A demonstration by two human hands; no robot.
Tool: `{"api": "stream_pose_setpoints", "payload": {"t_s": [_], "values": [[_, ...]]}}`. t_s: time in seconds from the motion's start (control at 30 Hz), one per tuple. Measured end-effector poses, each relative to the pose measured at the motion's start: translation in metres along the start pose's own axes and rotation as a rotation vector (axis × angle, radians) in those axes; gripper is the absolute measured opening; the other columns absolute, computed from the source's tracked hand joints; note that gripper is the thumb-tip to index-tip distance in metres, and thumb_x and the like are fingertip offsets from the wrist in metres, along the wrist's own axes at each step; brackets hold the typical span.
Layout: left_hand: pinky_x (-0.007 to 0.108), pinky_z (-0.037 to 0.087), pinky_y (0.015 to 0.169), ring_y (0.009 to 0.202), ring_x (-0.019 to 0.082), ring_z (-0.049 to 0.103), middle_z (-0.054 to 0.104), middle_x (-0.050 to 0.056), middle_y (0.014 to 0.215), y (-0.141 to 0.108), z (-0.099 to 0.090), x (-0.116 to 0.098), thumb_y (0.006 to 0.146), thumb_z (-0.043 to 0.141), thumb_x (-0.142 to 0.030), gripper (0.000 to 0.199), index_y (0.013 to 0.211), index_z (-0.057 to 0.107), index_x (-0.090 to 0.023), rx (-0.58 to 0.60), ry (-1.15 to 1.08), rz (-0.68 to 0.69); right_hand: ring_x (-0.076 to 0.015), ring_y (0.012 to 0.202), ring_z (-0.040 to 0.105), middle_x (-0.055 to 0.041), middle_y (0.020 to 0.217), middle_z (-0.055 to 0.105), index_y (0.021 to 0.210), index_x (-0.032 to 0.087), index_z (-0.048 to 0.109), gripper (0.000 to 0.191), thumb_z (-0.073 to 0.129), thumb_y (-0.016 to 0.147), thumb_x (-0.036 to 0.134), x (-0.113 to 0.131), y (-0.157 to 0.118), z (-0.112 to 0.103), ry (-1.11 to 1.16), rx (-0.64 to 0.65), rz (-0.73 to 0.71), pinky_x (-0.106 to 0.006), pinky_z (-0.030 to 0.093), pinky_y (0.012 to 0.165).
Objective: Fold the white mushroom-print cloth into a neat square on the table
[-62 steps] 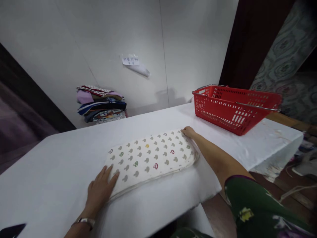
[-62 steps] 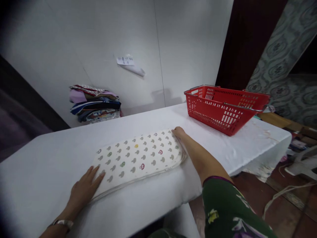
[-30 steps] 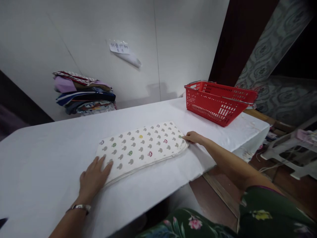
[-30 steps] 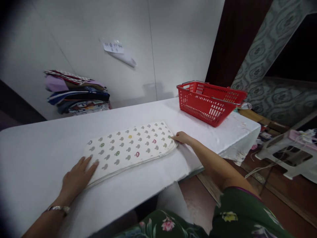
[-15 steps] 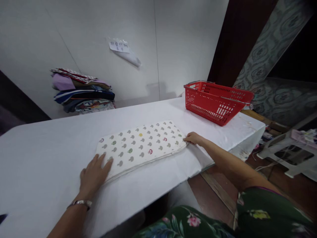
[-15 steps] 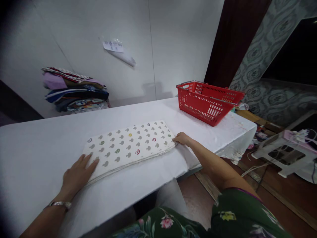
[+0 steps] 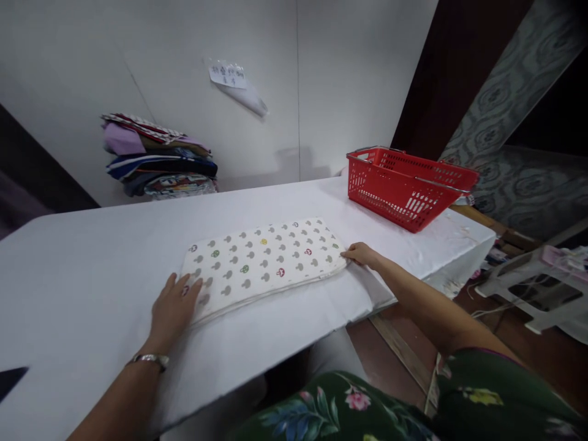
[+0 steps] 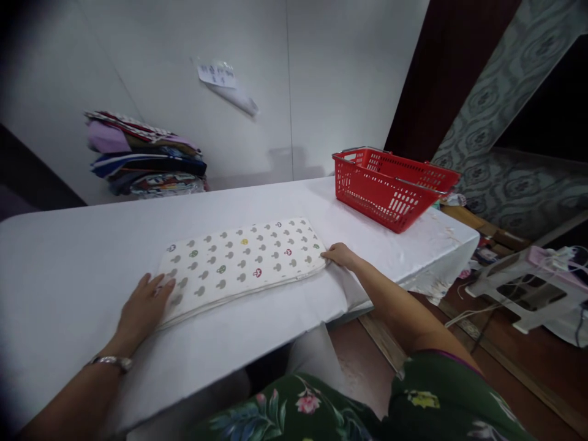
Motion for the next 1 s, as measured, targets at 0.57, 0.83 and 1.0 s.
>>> {"api": "stream_pose_setpoints", "payload": {"t_s": [0.57,0.83,1.0], "values": [[0.045,0.031,0.104,0.124,0.026,0.041,0.046,0.008,0.138,-0.077,0.03,-0.232,0.085,0.053,-0.029,0.039,0.123,0.054,-0.023,-0.081,-0.111,0.793,-0.0231,0.107,0.053,-0.0122,0.116,0.059,0.112,0.02,0.059,0.031,0.051,0.082,0.02,0.052,-0.092,0.01,-0.375,-0.291,-1.01,-0.04,0.045,0.088],[0.038,0.04,0.089,0.106,0.022,0.049,0.058,0.007,0.115,-0.065,0.036,-0.239,0.087,0.052,-0.025,0.028,0.114,0.058,-0.023,-0.046,-0.13,0.748,-0.0255,0.109,0.053,-0.013,0.113,0.061,0.112,0.019,0.061,0.027,0.051,0.087,0.021,0.059,-0.088,0.027,-0.541,-0.314,-1.134,-0.043,0.045,0.088],[0.037,0.04,0.085,0.1,0.021,0.05,0.059,0.005,0.111,-0.063,0.035,-0.24,0.089,0.047,-0.027,0.024,0.109,0.06,-0.024,-0.022,-0.141,0.741,-0.0231,0.098,0.058,-0.013,0.106,0.064,0.108,0.018,0.064,0.025,0.05,0.088,0.022,0.065,-0.086,0.02,-0.473,-0.264,-1.182,-0.04,0.049,0.082]]}}
Point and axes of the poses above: each hand's wrist, its own y-axis towards the middle knuckle, its own z-axis out of the palm, x = y × z, the point moved 9 cm from there along y, towards the middle knuckle
